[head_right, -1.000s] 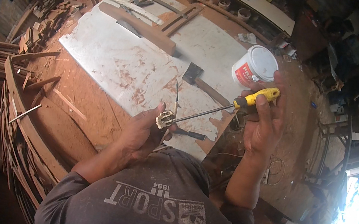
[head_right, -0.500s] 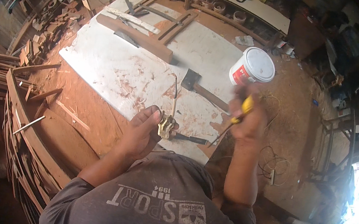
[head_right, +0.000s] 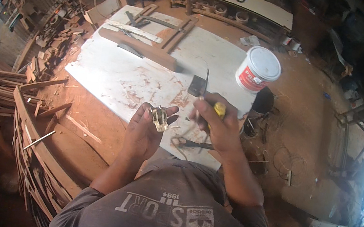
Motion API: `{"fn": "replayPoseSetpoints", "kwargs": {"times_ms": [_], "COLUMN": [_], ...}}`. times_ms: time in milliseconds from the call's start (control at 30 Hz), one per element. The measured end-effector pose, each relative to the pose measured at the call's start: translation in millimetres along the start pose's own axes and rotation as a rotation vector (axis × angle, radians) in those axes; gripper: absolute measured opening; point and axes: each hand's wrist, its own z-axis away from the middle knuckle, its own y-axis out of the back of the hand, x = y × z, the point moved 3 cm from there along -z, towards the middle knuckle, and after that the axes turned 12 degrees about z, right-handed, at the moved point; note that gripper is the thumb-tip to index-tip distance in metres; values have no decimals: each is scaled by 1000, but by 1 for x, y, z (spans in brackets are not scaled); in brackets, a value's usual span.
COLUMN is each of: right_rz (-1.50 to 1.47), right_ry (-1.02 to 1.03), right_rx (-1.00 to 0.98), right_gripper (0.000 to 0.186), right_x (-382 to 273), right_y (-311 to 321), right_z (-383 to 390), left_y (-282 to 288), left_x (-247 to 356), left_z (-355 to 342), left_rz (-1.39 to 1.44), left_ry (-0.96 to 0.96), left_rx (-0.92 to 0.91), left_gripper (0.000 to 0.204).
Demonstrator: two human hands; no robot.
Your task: The person strips insulation from a blue wire using a utility knife, then inserts the wire into a small electrical component and secures it with a yellow screwdriver. The person repeats the process with a second wire, tightening both connections in the component.
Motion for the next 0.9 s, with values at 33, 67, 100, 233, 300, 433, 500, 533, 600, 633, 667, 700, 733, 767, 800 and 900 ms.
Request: {"fn": "replayPoseSetpoints", "kwargs": {"times_ms": [33, 67, 100, 233, 300, 433, 500, 533, 600, 633, 667, 700, 733, 767, 800, 900], "right_rz": [42, 84, 126, 284, 416, 607, 669, 702, 748, 761, 774, 748, 722, 695, 639, 493], "right_ry": [64, 130, 192, 127, 249, 394, 399, 399, 378, 357, 335, 314, 292, 270, 280, 216], "right_rx": [-65, -129, -188, -318, -291, -273, -283, -292, -309, -316, -324, -322, -320, -319, -298, -276], "right_gripper": [25, 24, 24, 12, 13, 14, 15, 16, 17, 18, 19, 18, 18, 18, 18, 21], "right_x": [-4, -6, -9, -25, -34, -47, -51, -53, -54, -54, -53, -53, -52, -51, -47, -33], "right_y": [1, 2, -2, -16, -20, -25, -27, -27, -28, -28, -29, -29, -29, -29, -29, -30], "right_z": [5, 10, 17, 38, 42, 50, 52, 51, 51, 51, 51, 51, 51, 51, 50, 47], "left_y": [0, -1, -1, -1, -2, -2, -1, 1, 3, 4, 4, 2, -1, -3, -5, -8], "left_x": [5, 10, 14, 16, 16, 16, 16, 15, 14, 13, 12, 12, 11, 11, 11, 9], "left_z": [0, -1, 0, 3, 3, 4, 5, 6, 6, 7, 7, 8, 8, 8, 9, 11], "left_rz": [47, 93, 143, 220, 201, 131, 98, 80, 50, 38, 26, 22, 18, 14, 31, 55], "left_ry": [-6, -13, -15, -23, -52, -95, -112, -123, -145, -156, -168, -169, -170, -170, -173, -181], "left_rx": [23, 47, 71, 118, 93, 50, 48, 49, 51, 52, 53, 57, 61, 65, 48, 13], "left_gripper": [13, 13, 14, 14, 14, 15, 15, 15, 15, 15, 15, 15, 15, 15, 13, 12]}}
